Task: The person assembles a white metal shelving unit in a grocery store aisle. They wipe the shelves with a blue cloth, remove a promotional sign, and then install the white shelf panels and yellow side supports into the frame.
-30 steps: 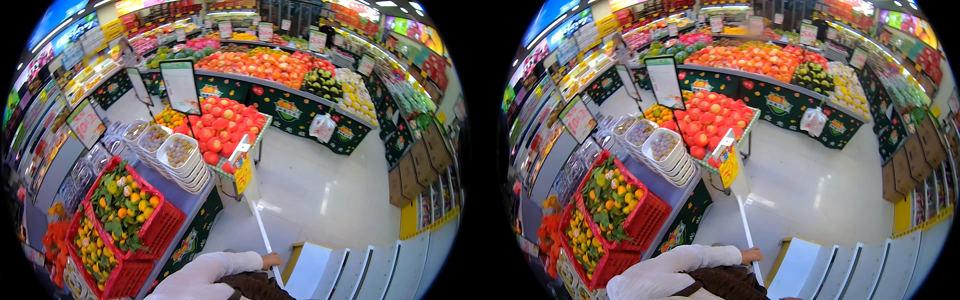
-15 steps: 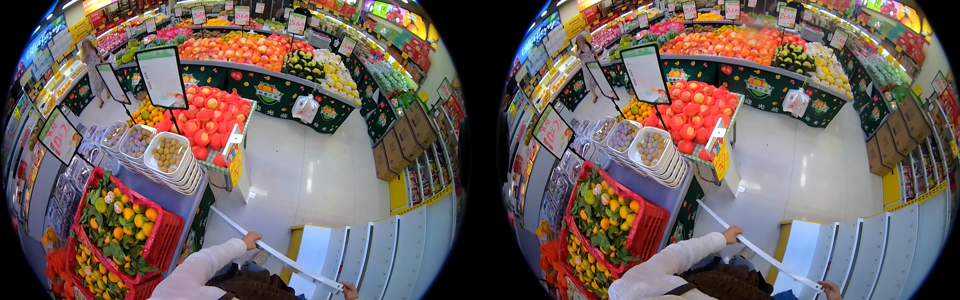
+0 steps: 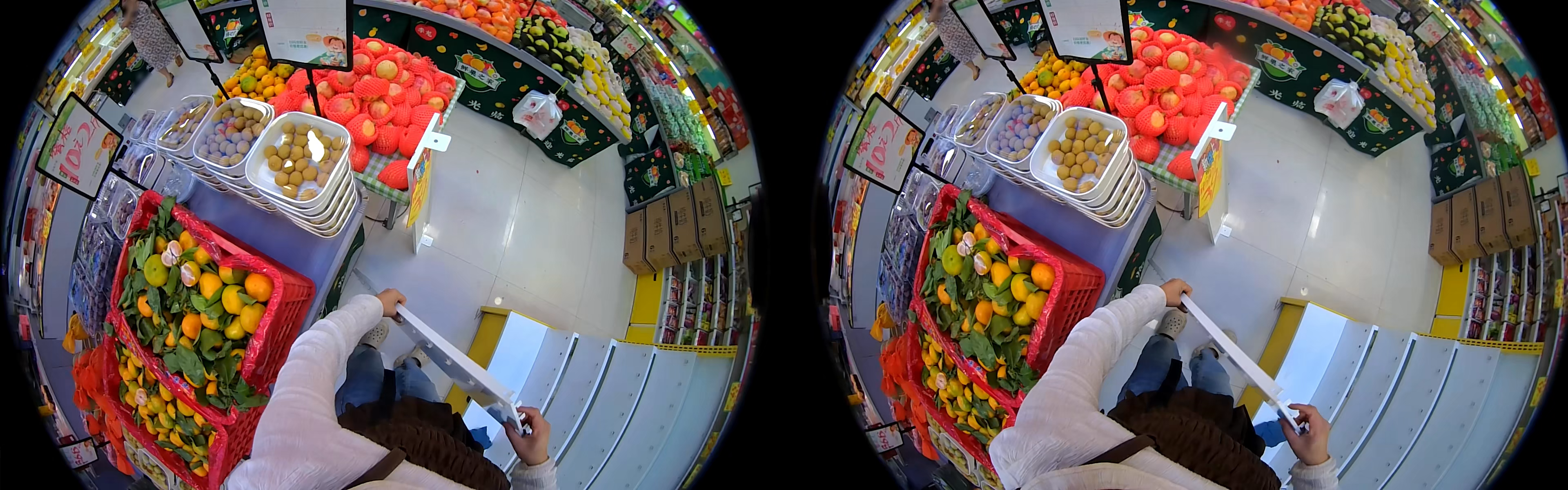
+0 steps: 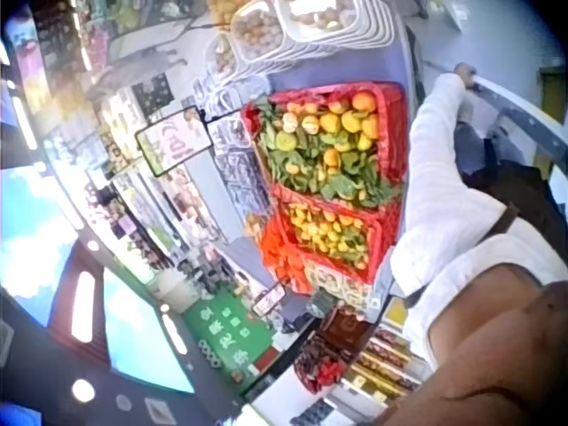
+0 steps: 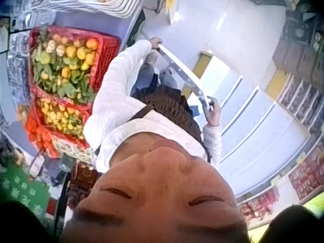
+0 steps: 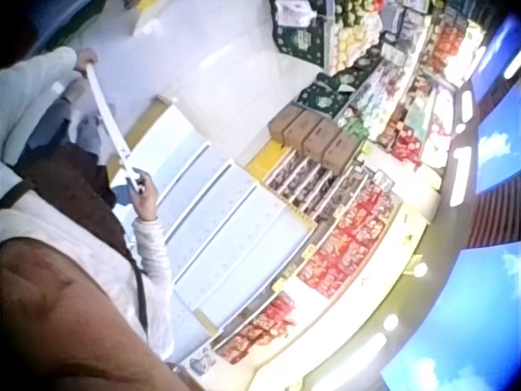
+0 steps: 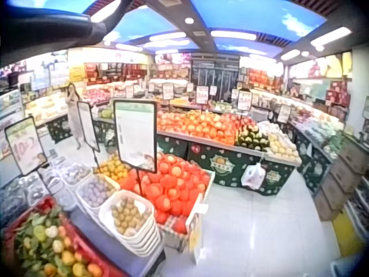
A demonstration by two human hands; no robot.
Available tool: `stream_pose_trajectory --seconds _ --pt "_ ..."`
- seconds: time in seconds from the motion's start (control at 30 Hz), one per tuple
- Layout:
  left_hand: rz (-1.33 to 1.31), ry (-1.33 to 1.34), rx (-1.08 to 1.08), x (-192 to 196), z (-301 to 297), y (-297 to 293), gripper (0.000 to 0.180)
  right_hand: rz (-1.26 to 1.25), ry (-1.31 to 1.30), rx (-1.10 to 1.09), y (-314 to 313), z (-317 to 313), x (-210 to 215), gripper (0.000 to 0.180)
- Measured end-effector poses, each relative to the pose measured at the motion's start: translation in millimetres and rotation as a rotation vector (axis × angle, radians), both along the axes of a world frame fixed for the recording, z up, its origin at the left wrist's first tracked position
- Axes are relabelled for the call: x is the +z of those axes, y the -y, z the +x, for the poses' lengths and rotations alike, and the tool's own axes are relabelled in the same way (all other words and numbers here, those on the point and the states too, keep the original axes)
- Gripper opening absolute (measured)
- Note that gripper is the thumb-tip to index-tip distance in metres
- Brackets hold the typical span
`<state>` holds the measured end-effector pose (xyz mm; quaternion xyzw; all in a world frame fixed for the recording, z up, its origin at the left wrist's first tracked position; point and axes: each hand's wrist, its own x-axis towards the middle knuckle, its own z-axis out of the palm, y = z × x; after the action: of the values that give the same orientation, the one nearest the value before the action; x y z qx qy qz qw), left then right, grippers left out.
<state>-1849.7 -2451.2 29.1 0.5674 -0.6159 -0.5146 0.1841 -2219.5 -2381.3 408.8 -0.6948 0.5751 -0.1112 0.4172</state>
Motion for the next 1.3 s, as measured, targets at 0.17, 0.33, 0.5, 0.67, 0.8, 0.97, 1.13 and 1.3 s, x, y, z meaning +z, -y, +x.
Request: stream_pose_trajectory --seconds 0.17,0.33,0.5,0.67,0.8,0.97,1.13,1.3 --pt "-0.219 0.221 0.913 2.3 14.2 9.7 0.042 -0.132 0.166 -0.089 30.9 71.7 -77.2 0.025" --pt "-0.051 -0.263 1.268 44.4 17.7 -37.7 0.05 -0.079 0.382 -0.313 77.1 203.9 -183.0 0.035" --pt "-0.004 -0.681 0.838 114.1 -2.2 -56.9 0.053 0.018 0.452 -0.414 84.4 279.8 -241.9 0.046" --pt "0.027 -0.845 0.809 136.9 -8.6 -55.3 0.057 0.09 0.711 -0.389 90.7 320.5 -255.6 0.047" --pt "-0.015 -0.747 0.788 137.1 8.1 -53.1 0.056 0.018 0.712 -0.398 88.0 334.8 -263.9 0.048" --pt "-0.007 -0.642 0.885 138.3 41.2 -53.0 0.053 0.081 0.625 -0.354 83.8 360.1 -246.4 0.047" --pt "-0.197 -0.453 1.007 147.3 69.1 -44.6 0.049 0.188 0.714 -0.126 86.4 377.6 -224.7 0.034" --pt "-0.282 -0.021 0.944 145.4 110.9 -45.1 0.038 0.538 0.881 0.035 74.3 380.4 -238.8 0.043"
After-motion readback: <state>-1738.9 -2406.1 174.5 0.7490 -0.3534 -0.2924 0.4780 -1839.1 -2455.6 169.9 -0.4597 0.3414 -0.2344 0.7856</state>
